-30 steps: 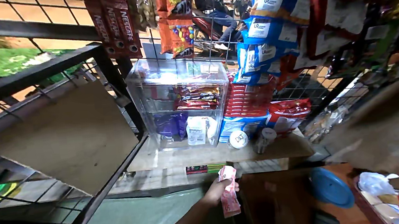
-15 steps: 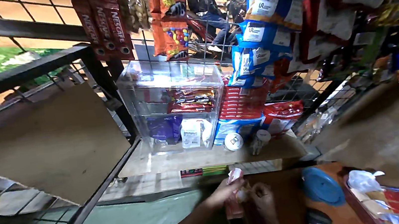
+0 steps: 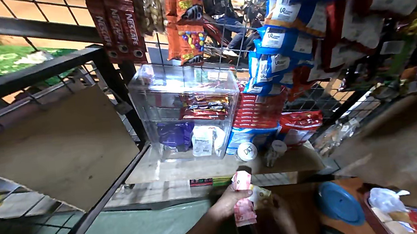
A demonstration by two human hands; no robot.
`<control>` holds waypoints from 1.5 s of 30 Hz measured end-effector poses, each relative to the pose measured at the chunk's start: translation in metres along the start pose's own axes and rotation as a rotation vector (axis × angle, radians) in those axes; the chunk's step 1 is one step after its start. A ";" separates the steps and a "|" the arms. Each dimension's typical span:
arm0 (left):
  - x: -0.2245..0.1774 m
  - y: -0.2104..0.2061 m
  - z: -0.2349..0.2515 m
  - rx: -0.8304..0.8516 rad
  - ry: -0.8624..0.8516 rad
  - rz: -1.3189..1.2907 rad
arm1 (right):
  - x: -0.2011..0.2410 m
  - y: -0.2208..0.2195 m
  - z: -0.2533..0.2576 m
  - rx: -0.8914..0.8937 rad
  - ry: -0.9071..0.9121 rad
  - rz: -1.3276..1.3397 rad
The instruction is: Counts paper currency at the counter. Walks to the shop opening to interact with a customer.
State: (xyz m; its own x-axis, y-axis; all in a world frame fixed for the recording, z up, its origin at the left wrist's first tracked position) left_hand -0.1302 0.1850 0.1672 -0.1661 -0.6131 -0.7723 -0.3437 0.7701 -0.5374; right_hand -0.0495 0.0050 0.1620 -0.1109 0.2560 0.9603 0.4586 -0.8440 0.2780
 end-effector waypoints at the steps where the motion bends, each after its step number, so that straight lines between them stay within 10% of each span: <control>1: -0.001 0.000 0.001 -0.023 -0.004 0.001 | -0.001 0.003 0.000 0.024 -0.013 0.006; 8: -0.006 0.002 0.001 0.019 0.109 -0.165 | 0.005 0.004 -0.006 0.122 -0.040 0.007; 14: 0.010 0.007 0.008 0.099 -0.223 0.430 | 0.005 -0.032 -0.024 0.024 -0.270 0.429; 18: 0.032 0.009 0.004 -0.016 0.143 0.062 | -0.009 -0.050 -0.034 0.200 -0.231 0.496; 30: 0.022 0.020 -0.001 -0.248 0.079 0.227 | -0.031 -0.037 -0.019 0.554 -0.169 0.079; 34: 0.015 0.023 -0.005 -0.286 0.123 0.300 | -0.098 0.015 0.018 0.214 -0.358 -0.288; 38: 0.024 0.036 -0.013 -0.284 0.165 0.191 | -0.221 0.061 0.046 -0.100 -0.136 -0.287; 45: 0.040 0.032 -0.040 -0.171 0.158 0.328 | -0.207 0.075 0.052 -0.025 -0.326 -0.463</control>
Point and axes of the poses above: each hand's wrist, its own z-axis towards the middle knuckle, its own y-axis out of the back of the hand, x = y × z, the point moved 2 cm from there along z, towards the middle knuckle, and after that the axes turned 3 degrees about y, right-handed, at the moved point
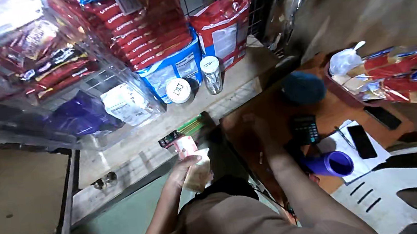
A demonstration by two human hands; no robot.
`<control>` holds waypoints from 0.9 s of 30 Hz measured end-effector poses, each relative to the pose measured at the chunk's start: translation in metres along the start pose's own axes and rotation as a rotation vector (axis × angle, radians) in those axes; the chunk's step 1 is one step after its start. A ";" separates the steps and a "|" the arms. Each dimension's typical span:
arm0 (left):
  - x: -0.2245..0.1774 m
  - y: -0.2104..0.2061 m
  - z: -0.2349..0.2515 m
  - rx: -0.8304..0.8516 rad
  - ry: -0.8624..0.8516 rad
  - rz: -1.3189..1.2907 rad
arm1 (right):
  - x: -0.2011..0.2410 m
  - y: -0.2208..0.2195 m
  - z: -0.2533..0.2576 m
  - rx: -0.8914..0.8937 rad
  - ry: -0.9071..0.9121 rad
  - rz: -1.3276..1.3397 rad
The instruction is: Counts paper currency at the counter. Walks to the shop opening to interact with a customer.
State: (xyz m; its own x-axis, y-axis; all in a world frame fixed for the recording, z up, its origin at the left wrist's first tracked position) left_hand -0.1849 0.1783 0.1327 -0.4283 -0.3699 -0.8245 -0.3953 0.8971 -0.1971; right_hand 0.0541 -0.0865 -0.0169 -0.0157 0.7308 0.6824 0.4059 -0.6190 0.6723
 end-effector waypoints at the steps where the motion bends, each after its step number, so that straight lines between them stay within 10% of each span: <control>1: 0.001 -0.004 -0.008 0.012 -0.010 0.086 | -0.004 -0.004 0.005 0.007 -0.025 -0.006; 11: 0.007 -0.065 -0.064 0.824 -0.040 0.714 | -0.022 -0.011 0.020 0.009 -0.039 0.132; 17: 0.009 -0.104 -0.082 0.912 0.361 1.073 | -0.027 -0.007 0.039 0.088 0.007 -0.004; 27: 0.012 -0.046 -0.055 -0.049 -0.111 0.091 | 0.050 -0.004 -0.036 0.081 0.152 0.796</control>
Point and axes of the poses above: each hand's wrist, its own z-axis towards the middle knuckle, its own y-axis out of the back of the hand, x = y × z, the point moved 2 cm from there along z, towards the middle knuckle, and after that the axes turned 3 degrees about y, right-handed, at the moved point
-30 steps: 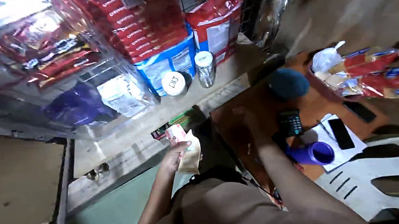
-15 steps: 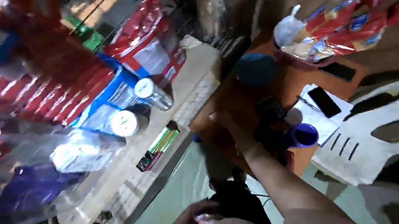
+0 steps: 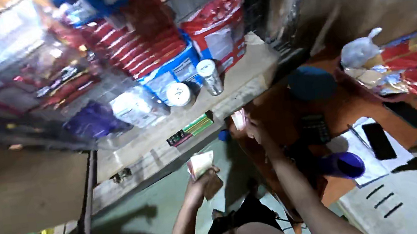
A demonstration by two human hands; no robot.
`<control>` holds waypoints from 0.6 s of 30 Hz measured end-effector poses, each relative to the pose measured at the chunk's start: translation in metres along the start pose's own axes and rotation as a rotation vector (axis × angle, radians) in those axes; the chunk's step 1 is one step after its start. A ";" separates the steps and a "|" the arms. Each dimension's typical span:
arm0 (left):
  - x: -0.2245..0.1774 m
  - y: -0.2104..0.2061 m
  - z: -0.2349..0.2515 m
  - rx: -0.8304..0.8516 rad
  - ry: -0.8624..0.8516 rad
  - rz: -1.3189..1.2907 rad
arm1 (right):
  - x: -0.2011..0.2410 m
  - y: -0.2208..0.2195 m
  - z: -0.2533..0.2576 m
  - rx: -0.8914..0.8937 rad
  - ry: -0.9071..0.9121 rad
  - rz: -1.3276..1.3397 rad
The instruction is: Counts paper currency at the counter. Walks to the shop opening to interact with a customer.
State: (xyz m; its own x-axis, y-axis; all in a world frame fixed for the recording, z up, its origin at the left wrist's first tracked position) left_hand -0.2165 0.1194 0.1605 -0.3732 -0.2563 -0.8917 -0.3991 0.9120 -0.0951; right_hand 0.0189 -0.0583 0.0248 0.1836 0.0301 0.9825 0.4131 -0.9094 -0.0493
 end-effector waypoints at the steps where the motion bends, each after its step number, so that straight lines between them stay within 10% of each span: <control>1: -0.006 0.007 0.001 -0.060 -0.033 -0.042 | 0.017 -0.021 -0.017 0.117 0.015 0.158; 10: -0.026 0.092 -0.077 -0.380 -0.204 -0.298 | 0.093 -0.227 -0.145 0.599 0.134 0.323; 18: -0.001 0.211 -0.197 -0.539 -0.288 -0.040 | 0.082 -0.342 -0.231 0.579 -0.014 0.282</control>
Point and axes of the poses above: each hand's wrist, its own z-axis towards the middle knuckle, its own y-axis out of the back of the hand, x = y × z, the point moved 2 cm from there along z, towards the middle knuckle, and after that the axes turned 3 degrees about y, right-handed, at the moved point
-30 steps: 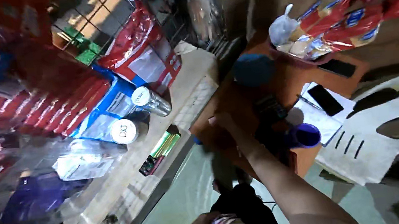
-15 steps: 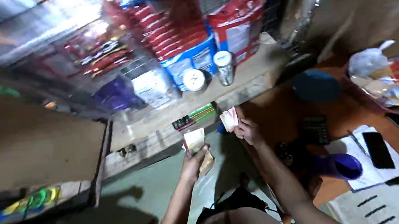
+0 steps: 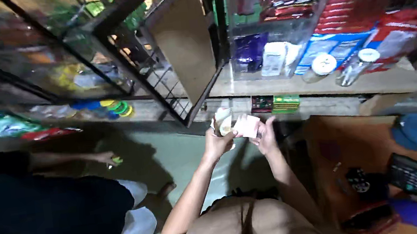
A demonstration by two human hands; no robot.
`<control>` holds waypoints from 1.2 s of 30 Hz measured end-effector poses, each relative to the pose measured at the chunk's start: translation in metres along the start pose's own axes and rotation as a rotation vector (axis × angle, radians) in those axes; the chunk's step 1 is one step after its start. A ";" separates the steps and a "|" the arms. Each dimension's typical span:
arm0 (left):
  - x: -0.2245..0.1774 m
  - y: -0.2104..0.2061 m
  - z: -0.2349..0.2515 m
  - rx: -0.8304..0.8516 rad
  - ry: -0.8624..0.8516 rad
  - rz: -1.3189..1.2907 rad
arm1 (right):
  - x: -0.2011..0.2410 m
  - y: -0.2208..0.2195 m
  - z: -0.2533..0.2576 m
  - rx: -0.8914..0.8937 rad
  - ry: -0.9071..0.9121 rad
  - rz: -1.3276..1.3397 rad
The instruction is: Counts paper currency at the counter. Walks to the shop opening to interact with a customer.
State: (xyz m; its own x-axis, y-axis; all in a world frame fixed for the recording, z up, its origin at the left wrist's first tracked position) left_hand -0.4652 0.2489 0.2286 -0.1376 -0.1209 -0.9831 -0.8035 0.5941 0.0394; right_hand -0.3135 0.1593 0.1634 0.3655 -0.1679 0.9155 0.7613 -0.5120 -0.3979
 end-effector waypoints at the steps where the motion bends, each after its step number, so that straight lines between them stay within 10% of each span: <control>1: 0.001 0.014 -0.004 0.013 -0.011 0.018 | 0.002 -0.005 -0.004 0.034 -0.011 -0.125; 6: 0.017 0.046 -0.014 0.023 0.071 -0.117 | 0.012 -0.023 -0.012 0.069 0.215 -0.440; 12: 0.027 0.008 -0.004 0.163 0.039 -0.210 | 0.019 -0.004 -0.047 -0.168 0.063 -0.497; 23: 0.045 -0.211 -0.034 0.524 0.047 0.075 | 0.053 0.140 -0.208 -0.741 0.131 -0.391; 30: 0.067 -0.354 -0.061 0.775 0.481 0.049 | 0.075 0.269 -0.273 -0.961 0.082 -0.082; 36: 0.079 -0.431 -0.092 0.935 0.600 -0.037 | 0.095 0.326 -0.302 -0.837 0.108 -0.078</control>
State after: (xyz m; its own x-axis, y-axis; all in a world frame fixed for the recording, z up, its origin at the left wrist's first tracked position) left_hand -0.1831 -0.0897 0.1503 -0.5835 -0.3659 -0.7250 -0.0945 0.9173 -0.3868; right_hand -0.1923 -0.2783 0.1381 0.2424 -0.1639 0.9562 0.1188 -0.9732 -0.1969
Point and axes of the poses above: each hand's wrist, its own z-axis towards the middle knuckle, its own y-axis out of the back of the hand, x = y × z, the point moved 2 cm from there along z, towards the middle knuckle, and after that the axes turned 3 degrees about y, right-handed, at the moved point
